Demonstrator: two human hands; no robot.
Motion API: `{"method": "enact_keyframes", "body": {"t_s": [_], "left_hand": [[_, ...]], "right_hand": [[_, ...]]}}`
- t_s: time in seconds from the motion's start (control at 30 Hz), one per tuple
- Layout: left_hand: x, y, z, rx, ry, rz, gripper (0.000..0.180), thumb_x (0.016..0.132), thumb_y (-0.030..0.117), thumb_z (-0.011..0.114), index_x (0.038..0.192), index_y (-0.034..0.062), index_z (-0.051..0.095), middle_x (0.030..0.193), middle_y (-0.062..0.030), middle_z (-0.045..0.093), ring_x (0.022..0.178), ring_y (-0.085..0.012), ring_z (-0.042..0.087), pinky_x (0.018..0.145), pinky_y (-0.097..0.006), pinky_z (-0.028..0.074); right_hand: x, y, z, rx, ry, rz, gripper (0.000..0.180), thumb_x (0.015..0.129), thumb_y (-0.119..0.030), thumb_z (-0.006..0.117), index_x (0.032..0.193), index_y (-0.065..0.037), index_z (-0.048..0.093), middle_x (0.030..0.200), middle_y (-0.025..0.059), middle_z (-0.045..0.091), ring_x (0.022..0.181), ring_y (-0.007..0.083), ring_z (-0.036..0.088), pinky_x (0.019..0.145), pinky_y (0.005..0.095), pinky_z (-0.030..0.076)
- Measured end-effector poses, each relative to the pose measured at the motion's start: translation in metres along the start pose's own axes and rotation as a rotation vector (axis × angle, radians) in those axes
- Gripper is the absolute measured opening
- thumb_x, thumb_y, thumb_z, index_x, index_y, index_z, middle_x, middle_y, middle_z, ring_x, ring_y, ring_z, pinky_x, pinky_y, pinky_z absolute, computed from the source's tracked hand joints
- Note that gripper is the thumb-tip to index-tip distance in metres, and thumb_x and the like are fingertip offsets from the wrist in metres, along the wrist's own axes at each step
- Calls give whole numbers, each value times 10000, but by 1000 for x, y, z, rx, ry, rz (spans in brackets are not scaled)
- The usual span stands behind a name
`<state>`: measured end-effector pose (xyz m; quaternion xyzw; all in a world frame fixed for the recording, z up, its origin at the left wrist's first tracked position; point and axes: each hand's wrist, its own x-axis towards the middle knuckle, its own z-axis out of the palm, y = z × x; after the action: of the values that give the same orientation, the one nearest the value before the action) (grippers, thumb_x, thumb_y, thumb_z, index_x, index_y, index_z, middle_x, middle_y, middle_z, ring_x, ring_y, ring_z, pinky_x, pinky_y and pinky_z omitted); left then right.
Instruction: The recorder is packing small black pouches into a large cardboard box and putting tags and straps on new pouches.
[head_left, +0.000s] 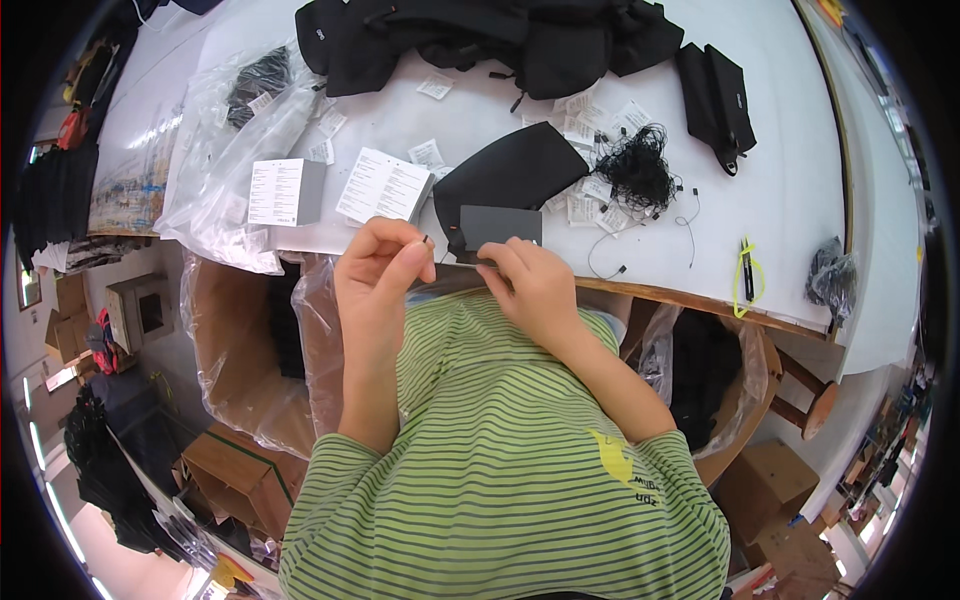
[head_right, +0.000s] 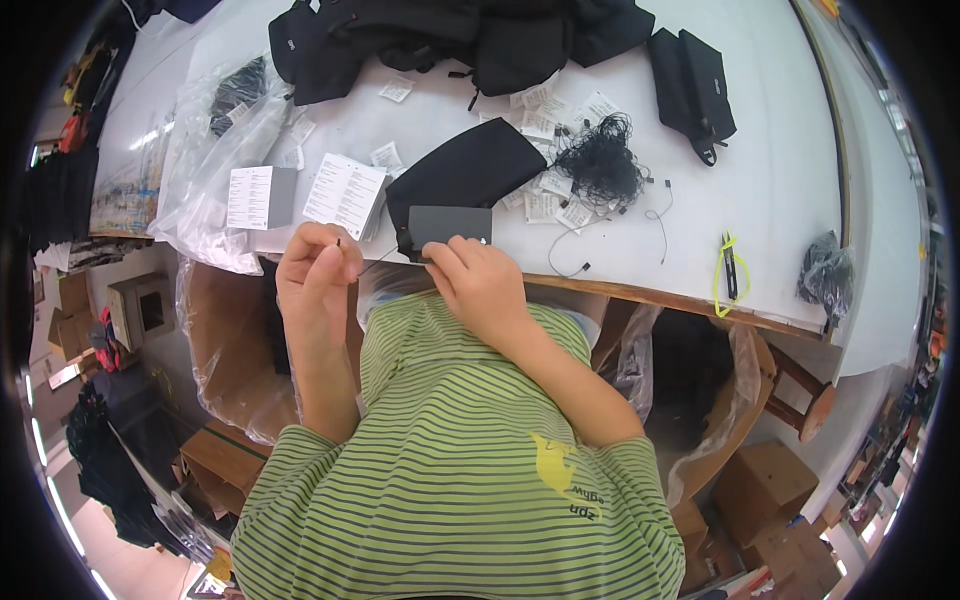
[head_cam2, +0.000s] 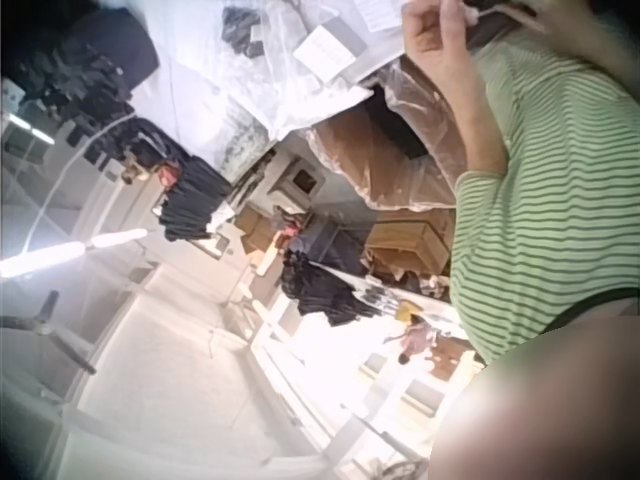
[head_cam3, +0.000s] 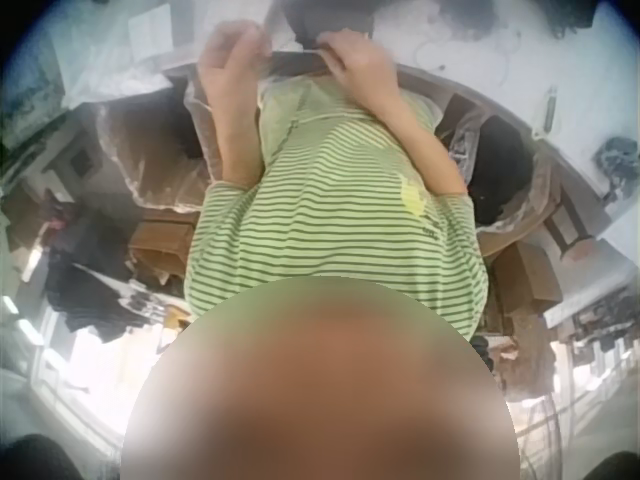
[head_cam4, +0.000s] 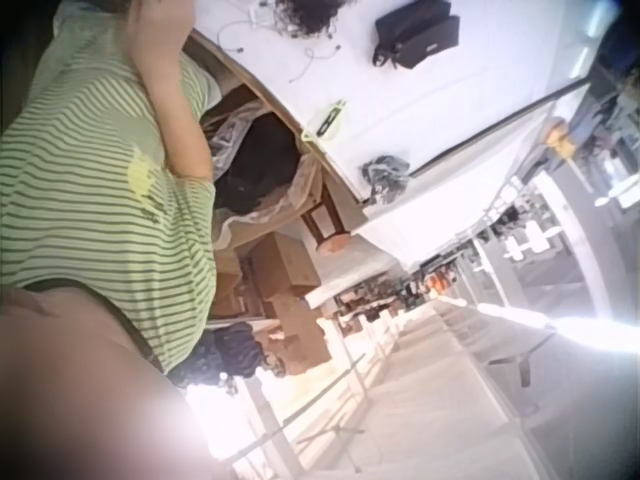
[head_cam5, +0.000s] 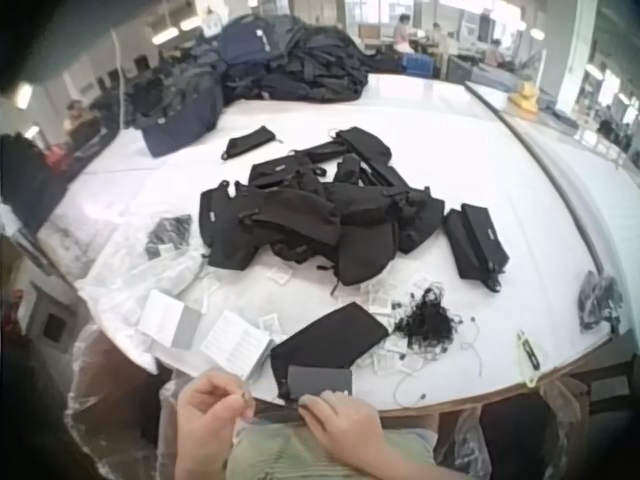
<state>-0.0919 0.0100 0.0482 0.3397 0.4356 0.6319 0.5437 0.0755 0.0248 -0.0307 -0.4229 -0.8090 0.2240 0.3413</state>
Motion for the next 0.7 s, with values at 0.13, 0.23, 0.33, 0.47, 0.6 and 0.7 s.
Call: {"method": "enact_keyframes", "body": {"t_s": [0.13, 0.23, 0.33, 0.47, 0.6, 0.7], "left_hand": [[-1, 0, -1, -19, -3, -19, 62, 859, 11, 612, 911, -9, 584, 812, -52, 598, 690, -97, 538, 661, -214, 415], [-1, 1, 0, -39, -13, -25, 64, 859, 13, 613, 912, -9, 585, 809, -51, 597, 691, -96, 538, 659, -212, 412], [-1, -1, -3, -7, -10, -23, 66, 859, 13, 615, 914, -8, 586, 804, -48, 596, 689, -92, 538, 659, -210, 412], [-1, -1, -4, -4, -4, -34, 69, 858, 16, 618, 915, -7, 587, 798, -46, 595, 686, -90, 539, 661, -209, 412], [-3, 0, -4, 1, 7, -54, 77, 854, 22, 626, 914, -6, 587, 793, -40, 595, 687, -89, 543, 662, -206, 411], [-2, 2, -3, 2, -5, -50, 83, 852, 23, 631, 915, -7, 587, 794, -39, 595, 690, -87, 545, 666, -206, 413]], "right_hand": [[6, -3, -1, -56, 37, -24, 209, 724, -148, 707, 904, -123, 605, 733, 23, 466, 660, 184, 520, 559, 315, 413], [15, 0, 5, -57, 97, -105, 214, 691, -139, 743, 878, -123, 640, 684, 20, 462, 608, 191, 500, 520, 325, 397], [18, 5, 10, -29, 100, -100, 212, 683, -142, 745, 867, -125, 640, 680, 15, 460, 613, 187, 497, 518, 320, 394], [17, 5, 13, -22, 101, -109, 200, 684, -146, 743, 853, -125, 638, 683, 14, 461, 623, 188, 498, 525, 316, 390], [19, 2, 14, -33, 84, -144, 189, 685, -140, 744, 829, -121, 624, 684, 14, 460, 620, 188, 498, 520, 315, 388], [21, 2, 14, -26, 86, -154, 185, 688, -144, 747, 808, -116, 610, 681, 17, 463, 618, 191, 499, 519, 317, 391]]}}
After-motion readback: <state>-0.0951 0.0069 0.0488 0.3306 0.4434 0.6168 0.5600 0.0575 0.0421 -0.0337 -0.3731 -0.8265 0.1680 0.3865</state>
